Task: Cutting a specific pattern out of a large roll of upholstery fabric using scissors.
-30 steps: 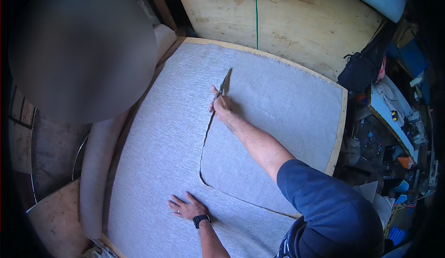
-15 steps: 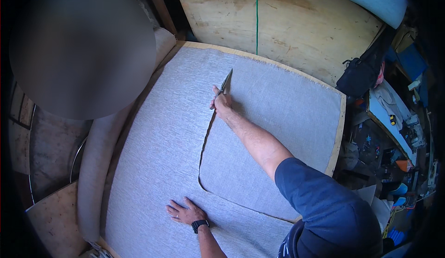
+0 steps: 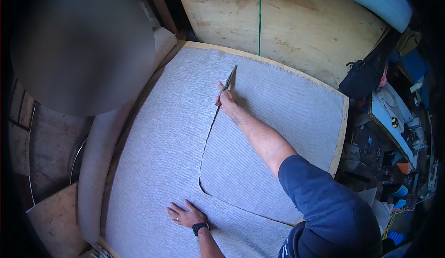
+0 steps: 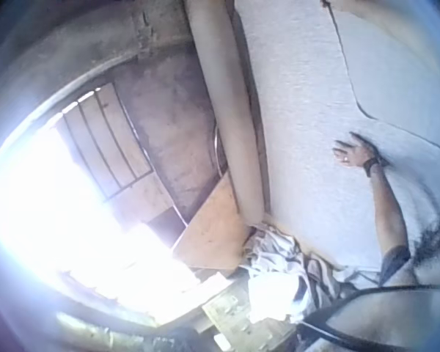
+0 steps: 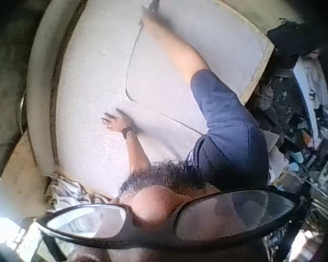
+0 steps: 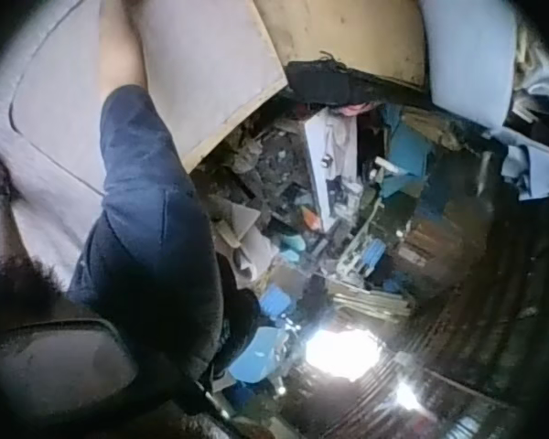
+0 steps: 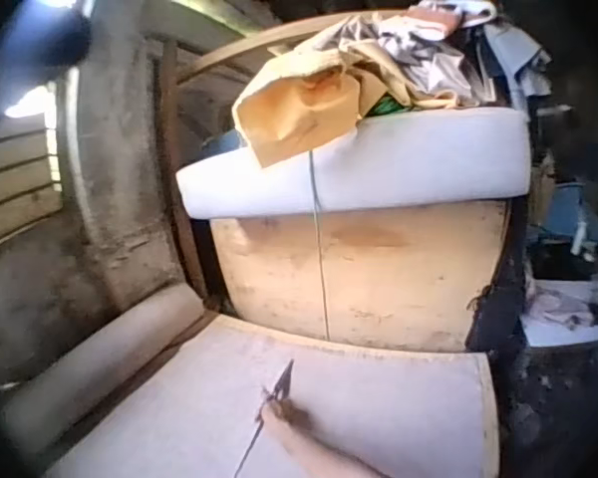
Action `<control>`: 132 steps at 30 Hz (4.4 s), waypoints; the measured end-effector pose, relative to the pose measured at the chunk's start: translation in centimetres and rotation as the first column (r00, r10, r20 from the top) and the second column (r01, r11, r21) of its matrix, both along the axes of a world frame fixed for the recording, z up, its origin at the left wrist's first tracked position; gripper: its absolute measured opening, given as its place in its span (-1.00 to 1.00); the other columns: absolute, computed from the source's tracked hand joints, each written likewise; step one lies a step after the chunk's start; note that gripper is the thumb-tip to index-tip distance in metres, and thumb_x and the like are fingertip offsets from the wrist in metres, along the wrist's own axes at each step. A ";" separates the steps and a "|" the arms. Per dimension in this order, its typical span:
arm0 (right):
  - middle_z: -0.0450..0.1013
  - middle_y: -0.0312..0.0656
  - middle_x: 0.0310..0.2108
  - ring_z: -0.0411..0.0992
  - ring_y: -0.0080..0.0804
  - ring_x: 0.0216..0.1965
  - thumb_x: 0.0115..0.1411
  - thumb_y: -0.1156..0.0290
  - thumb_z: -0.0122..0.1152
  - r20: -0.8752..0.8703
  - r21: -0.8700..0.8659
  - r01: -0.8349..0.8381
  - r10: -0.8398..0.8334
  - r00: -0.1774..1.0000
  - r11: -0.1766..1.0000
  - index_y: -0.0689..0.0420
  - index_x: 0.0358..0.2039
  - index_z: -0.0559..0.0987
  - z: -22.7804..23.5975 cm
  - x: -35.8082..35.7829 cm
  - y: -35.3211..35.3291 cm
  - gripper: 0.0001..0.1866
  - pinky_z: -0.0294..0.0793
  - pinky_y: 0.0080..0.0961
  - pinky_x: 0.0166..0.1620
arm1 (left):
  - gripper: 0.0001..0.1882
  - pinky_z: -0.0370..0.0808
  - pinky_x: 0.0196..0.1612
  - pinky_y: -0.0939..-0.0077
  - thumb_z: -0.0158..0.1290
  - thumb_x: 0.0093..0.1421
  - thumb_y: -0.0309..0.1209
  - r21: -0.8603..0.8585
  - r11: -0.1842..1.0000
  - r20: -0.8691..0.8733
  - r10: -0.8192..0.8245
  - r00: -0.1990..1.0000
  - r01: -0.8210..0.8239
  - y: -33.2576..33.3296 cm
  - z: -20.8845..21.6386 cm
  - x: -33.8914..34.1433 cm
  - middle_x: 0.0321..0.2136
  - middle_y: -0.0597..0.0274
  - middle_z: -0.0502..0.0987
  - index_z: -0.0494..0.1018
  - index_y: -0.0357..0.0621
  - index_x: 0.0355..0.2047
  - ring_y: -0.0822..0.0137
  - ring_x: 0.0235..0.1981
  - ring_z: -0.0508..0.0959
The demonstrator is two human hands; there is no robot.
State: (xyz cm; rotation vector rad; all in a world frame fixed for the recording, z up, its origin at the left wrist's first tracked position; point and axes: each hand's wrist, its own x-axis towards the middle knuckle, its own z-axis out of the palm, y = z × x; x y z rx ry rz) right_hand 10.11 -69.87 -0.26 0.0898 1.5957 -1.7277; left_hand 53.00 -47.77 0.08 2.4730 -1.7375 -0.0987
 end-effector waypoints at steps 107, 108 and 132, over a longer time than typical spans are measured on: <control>0.56 -0.05 -0.46 0.57 -0.14 -0.40 0.01 0.23 0.31 -0.813 0.410 -0.907 0.489 -0.317 0.093 0.17 -0.43 0.59 8.2 26.9 49.8 -0.75 0.53 -0.21 -0.32 | -0.70 0.34 0.02 0.00 0.16 0.17 -0.25 -0.330 0.582 -0.171 -0.811 0.559 0.744 43.3 -4.5 1.8 -0.12 -0.03 0.45 0.49 -0.16 -0.18 -0.08 -0.09 0.43; 0.55 -0.04 -0.48 0.56 -0.11 -0.41 0.05 0.22 0.28 -0.786 0.385 -0.916 0.558 -0.265 0.107 0.17 -0.43 0.59 8.0 24.0 51.4 -0.74 0.51 -0.20 -0.32 | -0.72 0.34 0.01 0.00 0.16 0.16 -0.26 -0.312 0.564 -0.165 -0.825 0.541 0.764 41.4 -3.4 -3.3 -0.13 -0.01 0.45 0.49 -0.14 -0.19 -0.07 -0.10 0.43; 0.36 -0.09 0.10 0.43 0.01 0.04 0.16 0.17 0.24 -0.566 0.811 -0.073 0.811 0.148 0.580 -0.02 0.03 0.50 3.0 -38.4 46.2 -0.57 0.43 -0.10 0.08 | -0.90 0.41 -0.23 0.16 0.14 0.08 -0.37 -0.037 0.773 -0.356 -0.603 0.714 0.633 32.5 5.7 -21.4 -0.45 0.13 0.50 0.52 -0.11 -0.49 0.04 -0.34 0.49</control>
